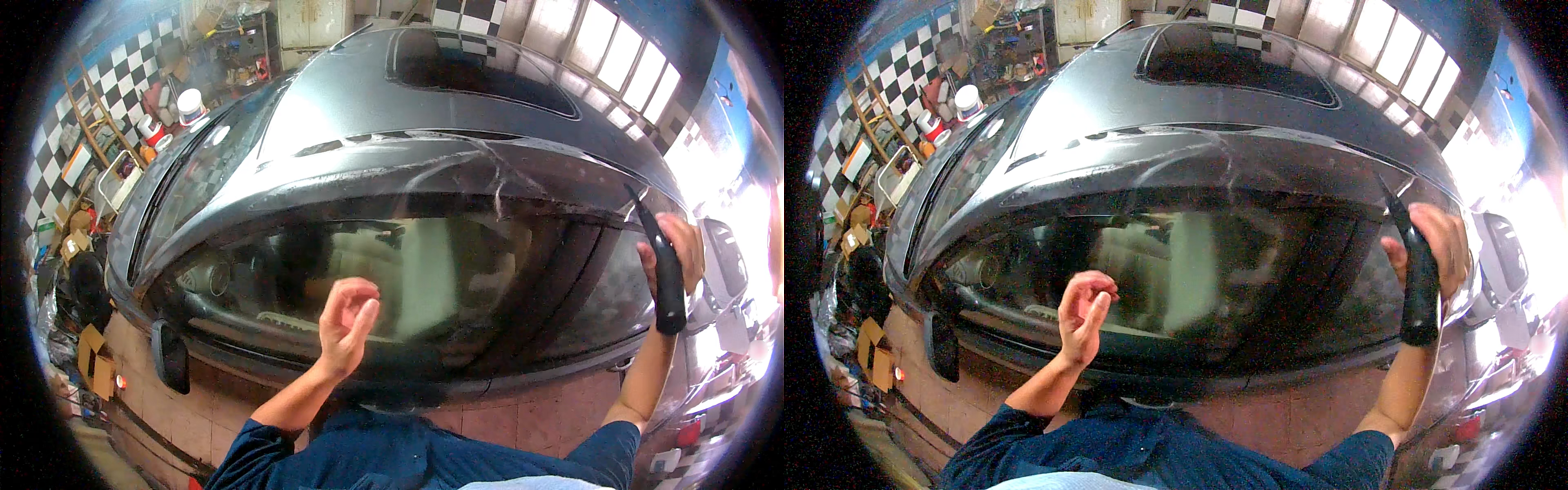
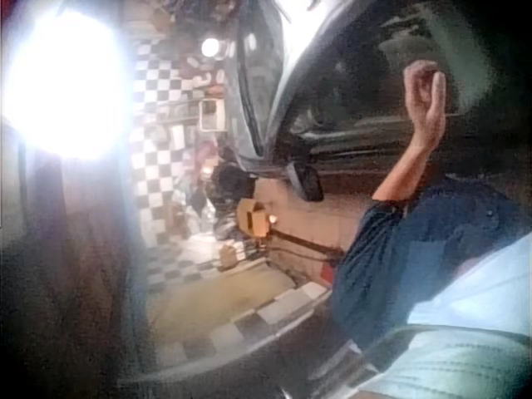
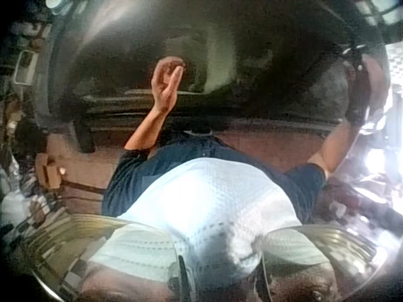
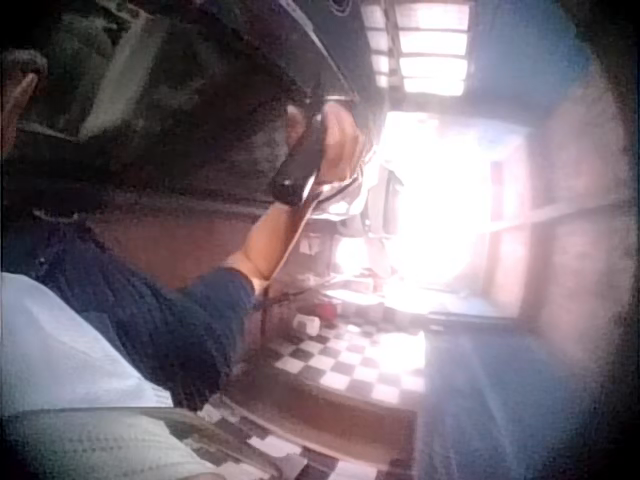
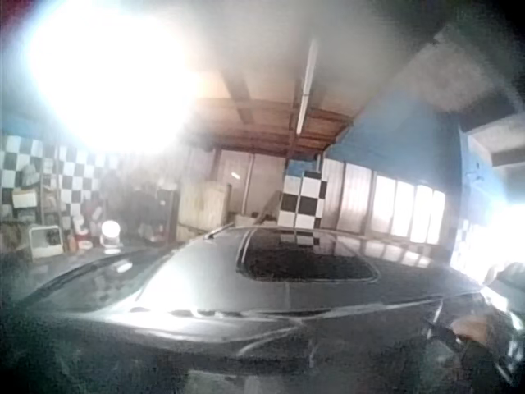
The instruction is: The person applies a tint film to the rear side window of a car. They use a squeegee to smooth the film, spray liquid from a bottle to adjust the film, and press the edges by hand to adhere it to the window.
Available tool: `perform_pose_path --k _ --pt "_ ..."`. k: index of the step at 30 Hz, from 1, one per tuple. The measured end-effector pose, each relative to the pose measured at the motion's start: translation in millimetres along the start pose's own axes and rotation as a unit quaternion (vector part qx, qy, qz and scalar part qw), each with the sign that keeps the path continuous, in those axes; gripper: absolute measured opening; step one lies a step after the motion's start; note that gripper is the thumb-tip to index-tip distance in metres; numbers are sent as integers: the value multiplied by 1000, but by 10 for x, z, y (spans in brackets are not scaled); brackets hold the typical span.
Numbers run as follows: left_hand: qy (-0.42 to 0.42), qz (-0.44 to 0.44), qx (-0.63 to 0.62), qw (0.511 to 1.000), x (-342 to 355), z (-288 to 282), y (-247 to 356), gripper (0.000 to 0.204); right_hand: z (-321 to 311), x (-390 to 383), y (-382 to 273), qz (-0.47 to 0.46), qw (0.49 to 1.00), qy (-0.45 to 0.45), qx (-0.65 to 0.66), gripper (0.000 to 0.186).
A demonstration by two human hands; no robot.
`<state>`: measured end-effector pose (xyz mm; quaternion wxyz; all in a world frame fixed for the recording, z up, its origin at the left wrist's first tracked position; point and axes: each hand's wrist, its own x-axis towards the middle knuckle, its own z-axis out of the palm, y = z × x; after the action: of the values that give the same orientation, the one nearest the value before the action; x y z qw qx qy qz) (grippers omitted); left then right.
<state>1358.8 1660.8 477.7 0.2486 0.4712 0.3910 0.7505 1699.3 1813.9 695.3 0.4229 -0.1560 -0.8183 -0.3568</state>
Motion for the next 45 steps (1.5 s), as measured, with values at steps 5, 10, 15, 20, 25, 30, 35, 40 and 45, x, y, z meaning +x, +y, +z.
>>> perform_pose_path --k 5,10,15,20,25,30,35,40,45 --pt "9 -160 -170 972 183 195 198 34 -25 -189 -128 1 1000 28 10 27" --pt "44 -159 -310 936 544 471 437 36 -91 -349 -435 194 949 -15 249 29" --pt "107 -189 -380 899 669 569 390 39 75 -507 -821 401 714 -7 574 39" --pt "132 -203 -379 893 699 598 344 36 339 -471 -1192 519 554 -13 651 48" --pt "137 -227 -380 886 759 638 370 28 664 -265 -1397 549 429 13 717 61" --pt "129 -233 -396 879 922 674 332 21 885 -102 -1426 553 362 54 749 63" --pt "141 -170 -356 908 934 694 372 13 1007 -62 -1460 557 331 66 759 59" --pt "96 -93 -427 894 991 696 385 17 1080 46 -1487 533 333 94 772 56" --pt "72 -152 -504 847 1025 746 361 37 1127 208 -1431 495 378 125 772 55"
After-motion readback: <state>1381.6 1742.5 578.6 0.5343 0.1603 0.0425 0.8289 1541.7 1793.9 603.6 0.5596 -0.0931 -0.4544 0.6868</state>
